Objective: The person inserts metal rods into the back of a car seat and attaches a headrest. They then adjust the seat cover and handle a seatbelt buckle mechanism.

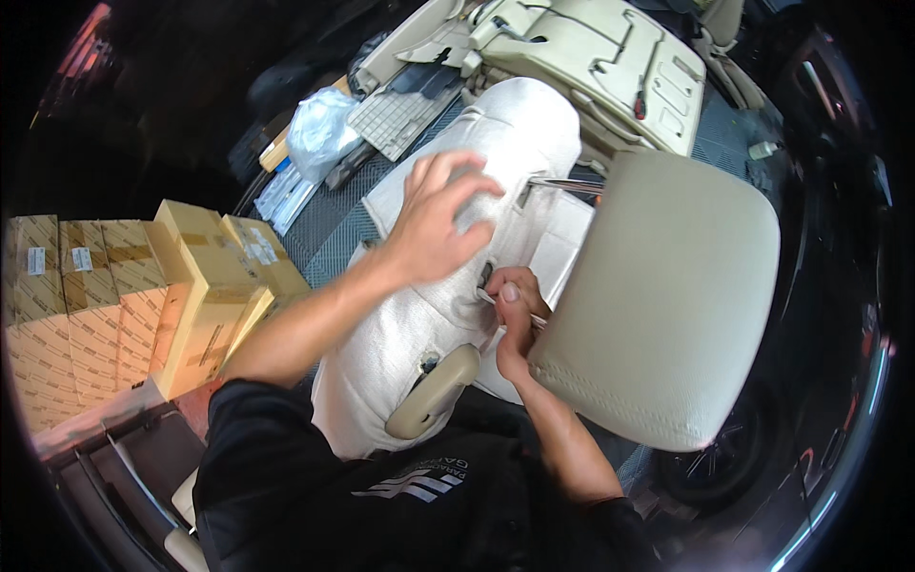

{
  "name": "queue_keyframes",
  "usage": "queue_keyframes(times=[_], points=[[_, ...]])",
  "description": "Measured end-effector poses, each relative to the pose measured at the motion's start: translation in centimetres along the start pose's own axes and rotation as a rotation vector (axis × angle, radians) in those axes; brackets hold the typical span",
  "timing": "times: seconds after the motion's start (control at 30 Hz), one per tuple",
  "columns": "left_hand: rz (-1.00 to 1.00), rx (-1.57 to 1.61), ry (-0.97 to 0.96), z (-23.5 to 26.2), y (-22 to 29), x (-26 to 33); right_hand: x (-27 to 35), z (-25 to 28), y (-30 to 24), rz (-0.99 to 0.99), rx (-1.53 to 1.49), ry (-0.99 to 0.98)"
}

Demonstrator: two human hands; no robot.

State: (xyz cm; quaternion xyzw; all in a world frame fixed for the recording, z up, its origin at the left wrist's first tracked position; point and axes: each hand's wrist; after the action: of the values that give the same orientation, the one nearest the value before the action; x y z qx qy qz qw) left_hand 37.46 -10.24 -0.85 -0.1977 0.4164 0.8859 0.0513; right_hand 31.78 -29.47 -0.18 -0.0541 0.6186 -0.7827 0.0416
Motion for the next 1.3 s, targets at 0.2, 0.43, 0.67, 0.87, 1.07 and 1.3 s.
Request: queue_keyframes(times=[0.2,0.43,0.67,0.87,1.07,1.3], points=[[-0.328,-0.370,-0.363,-2.3,-0.4,-7.3,-0.3,0.1,1.7,0.060,0.084,0.035],[-0.157,-0.124,-0.455,-1.2,-4.8,-7.2,-0.7,-0.2,1.0,0.134,0.090,0.008],[-0.033,-0.127,-0.408,-1.0,-3.2,-3.0,0.0,0.4,0.5,0.056,0.135,0.036],[0.085,-0.033,-0.370,0.6,-3.7,0.3,-1.0,2.2,-3.1,0.119,0.582,-0.098],[-0.254,-0.230,-0.587,3.5,2.7,1.8,-1.9,2.4,-3.4,0.276,0.633,-0.066],[-0.215,-0.435,-0.752,3.3,4.6,0.6,-2.9,2.6,-3.3,0.468,0.659,-0.065]])
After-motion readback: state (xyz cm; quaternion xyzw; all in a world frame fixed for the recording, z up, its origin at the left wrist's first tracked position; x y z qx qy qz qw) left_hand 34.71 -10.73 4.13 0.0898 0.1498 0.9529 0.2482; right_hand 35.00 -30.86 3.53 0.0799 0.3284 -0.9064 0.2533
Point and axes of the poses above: each hand's wrist, its own x-axis away from the middle knuckle, its own z-axis out of the back of the hand, y = z × x, and after that the axes turned 10 degrees about y, right-handed
